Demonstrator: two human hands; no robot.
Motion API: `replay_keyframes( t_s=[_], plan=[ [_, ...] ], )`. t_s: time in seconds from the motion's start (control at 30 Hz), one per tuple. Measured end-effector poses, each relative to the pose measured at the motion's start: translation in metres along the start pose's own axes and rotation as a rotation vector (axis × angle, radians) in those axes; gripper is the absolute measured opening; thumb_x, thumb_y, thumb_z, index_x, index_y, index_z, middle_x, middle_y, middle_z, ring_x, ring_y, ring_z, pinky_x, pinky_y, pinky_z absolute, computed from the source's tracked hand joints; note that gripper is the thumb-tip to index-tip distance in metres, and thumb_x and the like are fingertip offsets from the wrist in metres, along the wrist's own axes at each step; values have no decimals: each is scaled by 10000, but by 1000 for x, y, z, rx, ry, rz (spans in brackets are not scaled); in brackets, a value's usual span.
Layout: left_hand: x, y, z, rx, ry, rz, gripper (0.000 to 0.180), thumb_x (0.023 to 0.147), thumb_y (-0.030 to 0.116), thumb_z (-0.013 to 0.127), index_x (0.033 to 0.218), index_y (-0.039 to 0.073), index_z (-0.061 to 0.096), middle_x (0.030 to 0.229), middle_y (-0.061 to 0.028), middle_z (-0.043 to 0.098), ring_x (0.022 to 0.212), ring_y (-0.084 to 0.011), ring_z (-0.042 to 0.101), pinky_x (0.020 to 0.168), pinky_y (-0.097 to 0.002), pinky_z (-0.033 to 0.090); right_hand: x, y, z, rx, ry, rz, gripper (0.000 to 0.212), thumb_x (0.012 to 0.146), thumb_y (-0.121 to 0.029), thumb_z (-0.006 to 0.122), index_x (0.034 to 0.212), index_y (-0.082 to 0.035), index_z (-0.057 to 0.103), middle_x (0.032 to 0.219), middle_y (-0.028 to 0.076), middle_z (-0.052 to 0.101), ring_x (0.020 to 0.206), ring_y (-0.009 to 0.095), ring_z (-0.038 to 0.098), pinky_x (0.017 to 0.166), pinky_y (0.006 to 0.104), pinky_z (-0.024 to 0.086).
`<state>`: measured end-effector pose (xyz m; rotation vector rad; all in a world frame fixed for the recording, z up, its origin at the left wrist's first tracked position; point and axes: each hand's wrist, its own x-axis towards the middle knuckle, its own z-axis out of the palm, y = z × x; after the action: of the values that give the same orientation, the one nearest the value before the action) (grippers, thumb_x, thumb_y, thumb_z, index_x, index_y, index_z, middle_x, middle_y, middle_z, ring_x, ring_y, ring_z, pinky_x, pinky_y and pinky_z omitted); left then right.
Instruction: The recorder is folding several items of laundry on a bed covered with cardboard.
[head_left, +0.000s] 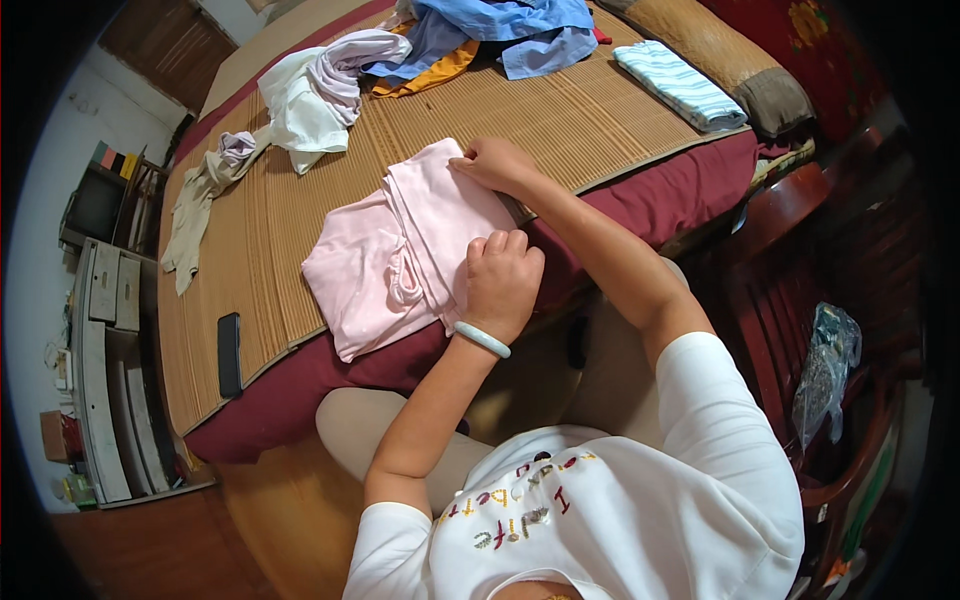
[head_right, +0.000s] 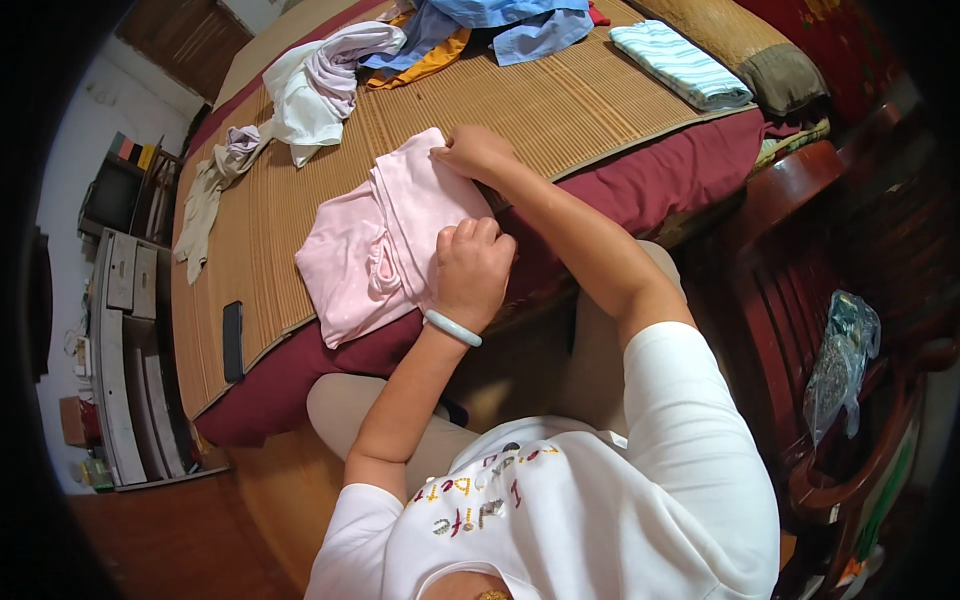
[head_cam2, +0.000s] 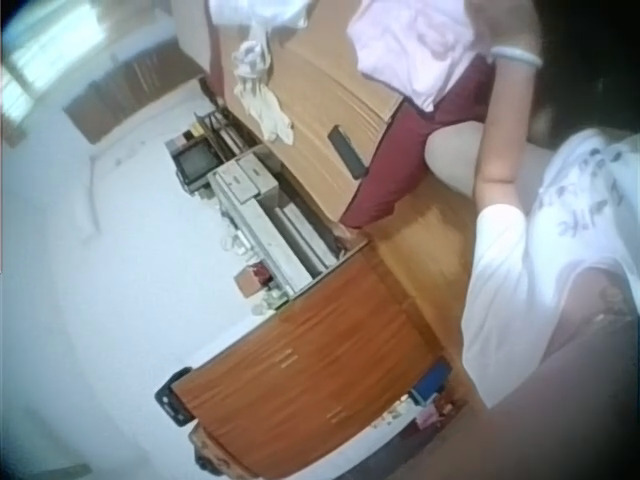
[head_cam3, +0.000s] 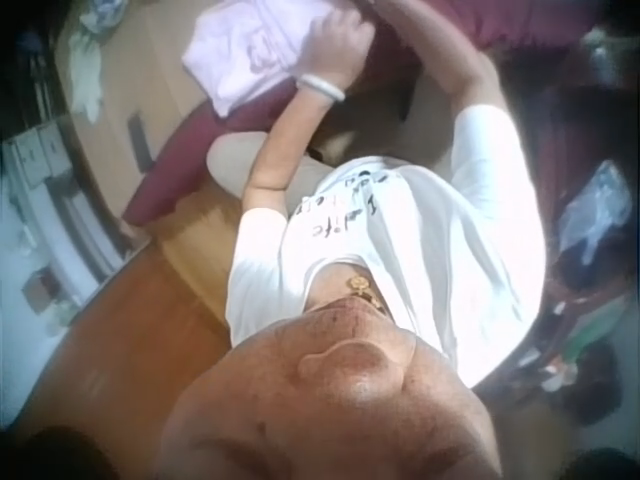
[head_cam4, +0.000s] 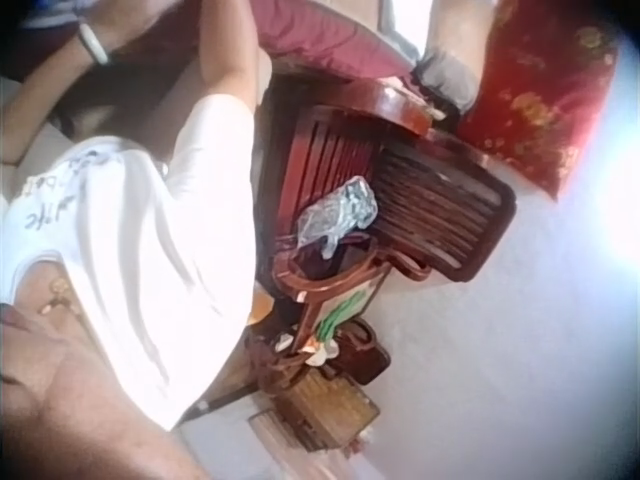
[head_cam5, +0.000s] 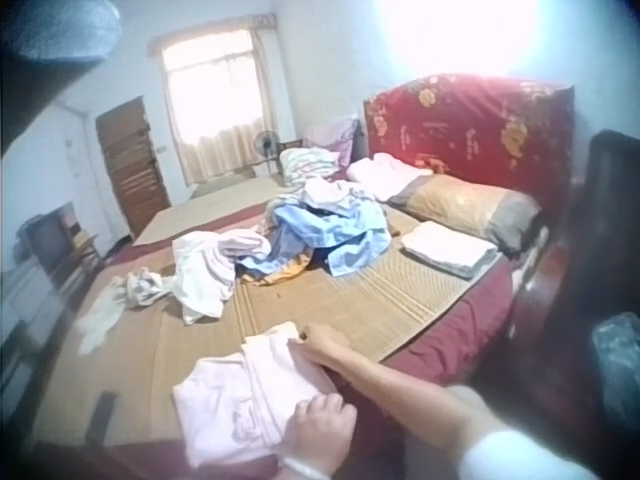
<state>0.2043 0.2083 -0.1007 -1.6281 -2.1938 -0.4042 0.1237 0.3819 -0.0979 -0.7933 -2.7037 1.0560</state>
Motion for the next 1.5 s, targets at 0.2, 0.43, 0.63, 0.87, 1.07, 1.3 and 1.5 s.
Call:
replay_keyframes(
  t_s=[0.2, 0.43, 0.63, 0.87, 1.07, 1.3, 1.5],
  plan=[
    [-5, -8, 1, -131, 92, 89, 118, 748, 210, 722, 792, 141, 636, 848, -15, 567, 899, -225, 554, 836, -394, 377, 5, 3, 6, 105, 93, -10, 324, 844, -404, 648, 987, -129, 744, 952, 127, 725, 875, 317, 690, 742, 440, 517],
    [-16, -13, -14, -232, 184, 137, 148, 757, 215, 746, 807, 141, 627, 842, 3, 585, 900, -210, 554, 878, -400, 365, 16, 7, 13, 205, 170, 0, 289, 851, -375, 669, 999, -133, 724, 954, 118, 720, 885, 295, 685, 758, 423, 512],
    [-23, -13, -9, -284, 72, 302, 120, 780, 186, 718, 811, 121, 621, 829, -15, 581, 882, -225, 570, 835, -402, 412, 16, 11, 12, 208, 115, -23, 265, 834, -368, 698, 964, -139, 733, 943, 115, 721, 871, 288, 686, 746, 416, 510],
    [-21, -8, -19, -332, 129, 248, 136, 777, 147, 719, 879, 107, 639, 900, -63, 584, 884, -261, 573, 787, -409, 446, 14, 23, 9, 203, 140, -139, 291, 832, -377, 693, 926, -107, 748, 915, 144, 723, 847, 312, 686, 740, 424, 510],
    [-19, -62, -43, -450, 101, -127, 88, 816, 60, 682, 899, 48, 657, 865, -108, 613, 845, -311, 582, 776, -406, 469, 9, 8, -3, 37, 6, -103, 447, 836, -498, 653, 930, -71, 745, 946, 179, 719, 882, 330, 693, 771, 435, 519],
    [-28, -124, -56, -359, 72, -379, 75, 832, 73, 663, 904, 59, 676, 916, -112, 642, 907, -310, 599, 828, -407, 480, -3, 17, -7, -42, -45, -157, 557, 760, -568, 694, 945, -43, 734, 947, 203, 714, 891, 357, 689, 768, 433, 523],
    [-56, -158, -54, 29, -133, -506, 622, 917, 477, 581, 1400, 93, 504, 1450, -162, 480, 1350, -389, 392, 1130, -480, 307, -42, 5, -14, -73, -127, -163, 678, 763, -564, 728, 1095, 24, 659, 958, 192, 695, 887, 272, 675, 743, 373, 520]
  ],
)
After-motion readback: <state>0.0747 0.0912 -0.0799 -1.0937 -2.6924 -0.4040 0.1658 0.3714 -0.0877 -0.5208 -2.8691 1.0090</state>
